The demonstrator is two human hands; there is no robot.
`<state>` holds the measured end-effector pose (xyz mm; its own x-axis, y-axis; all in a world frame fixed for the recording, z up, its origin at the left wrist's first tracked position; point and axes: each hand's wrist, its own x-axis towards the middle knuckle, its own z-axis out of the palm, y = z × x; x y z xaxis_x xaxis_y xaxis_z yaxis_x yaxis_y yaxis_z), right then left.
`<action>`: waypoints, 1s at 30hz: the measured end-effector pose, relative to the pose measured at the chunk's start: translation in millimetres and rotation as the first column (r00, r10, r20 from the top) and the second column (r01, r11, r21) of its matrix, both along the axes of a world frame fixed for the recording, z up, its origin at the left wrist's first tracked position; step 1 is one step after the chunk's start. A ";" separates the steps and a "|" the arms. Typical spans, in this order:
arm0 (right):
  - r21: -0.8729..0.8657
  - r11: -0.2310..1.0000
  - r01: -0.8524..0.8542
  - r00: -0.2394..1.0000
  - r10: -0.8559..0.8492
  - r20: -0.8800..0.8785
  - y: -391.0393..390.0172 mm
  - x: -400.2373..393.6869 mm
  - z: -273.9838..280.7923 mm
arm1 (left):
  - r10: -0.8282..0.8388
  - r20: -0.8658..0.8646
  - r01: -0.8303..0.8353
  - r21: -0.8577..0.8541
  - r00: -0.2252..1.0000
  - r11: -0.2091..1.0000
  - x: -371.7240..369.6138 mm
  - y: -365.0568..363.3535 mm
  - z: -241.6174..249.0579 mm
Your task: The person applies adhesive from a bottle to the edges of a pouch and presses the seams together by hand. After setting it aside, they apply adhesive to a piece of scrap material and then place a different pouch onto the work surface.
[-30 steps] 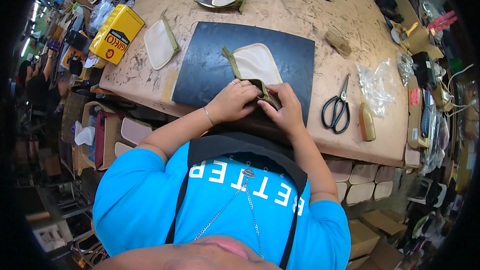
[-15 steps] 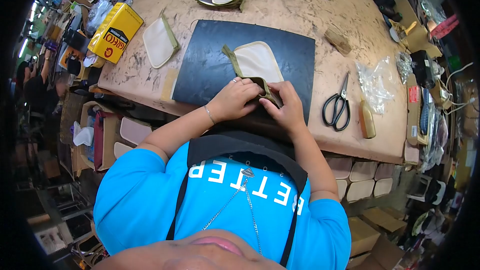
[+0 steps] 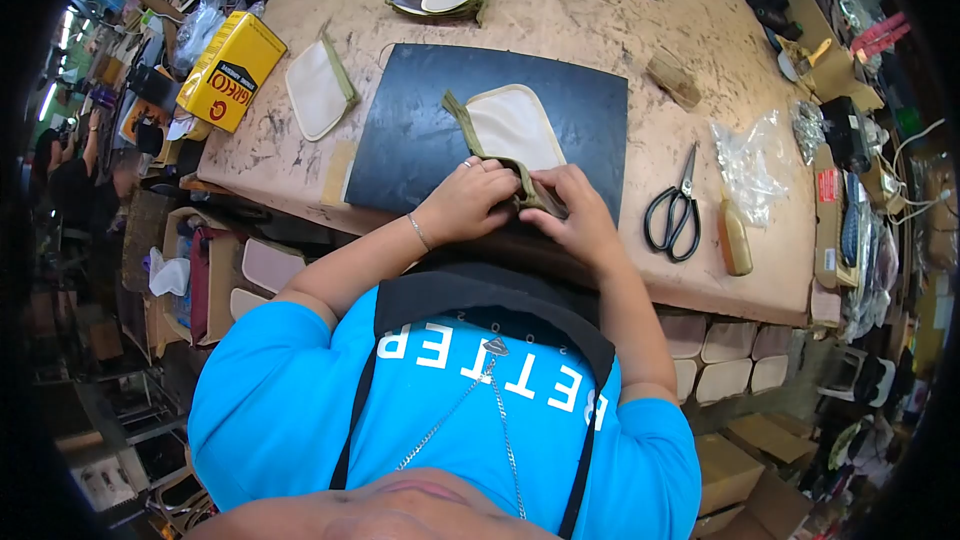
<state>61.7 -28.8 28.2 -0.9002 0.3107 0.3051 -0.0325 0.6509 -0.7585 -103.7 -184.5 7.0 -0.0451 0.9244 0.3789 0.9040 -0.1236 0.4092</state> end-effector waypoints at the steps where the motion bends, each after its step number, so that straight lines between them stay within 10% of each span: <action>1: 0.050 0.998 -0.035 0.998 0.032 0.054 8.1 6.5 9.1 | -0.003 -0.005 0.003 0.006 1.000 1.000 0.1 -0.4 -0.5; 4: 0.259 0.957 0.133 0.974 -0.174 0.143 36.4 30.9 35.8 | -0.010 -0.019 0.010 0.021 1.000 1.000 -1.0 -1.1 -3.4; 8: 0.668 0.545 0.506 0.746 -0.666 -0.023 86.0 83.2 34.5 | -0.023 -0.008 0.023 0.001 1.000 1.000 -1.3 0.7 -2.3; 11: 0.593 0.596 0.542 0.607 -0.765 0.215 107.1 117.7 19.3 | -0.035 0.001 0.035 -0.025 0.999 0.999 -1.4 1.1 1.5; 26: 0.425 0.786 0.449 0.595 -0.618 0.514 94.1 134.8 21.9 | -0.026 -0.031 0.025 -0.015 0.999 1.000 0.6 -0.8 1.9; 30: 0.432 0.768 0.472 0.694 -0.626 0.355 118.6 152.8 18.1 | -0.024 -0.008 0.024 -0.031 1.000 0.999 1.5 -0.6 0.9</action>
<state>214.5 89.8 46.3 -0.6439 0.7621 0.0671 0.6971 0.6206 -0.3589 -102.1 -185.1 7.9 -0.0198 0.9363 0.3506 0.9046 -0.1326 0.4052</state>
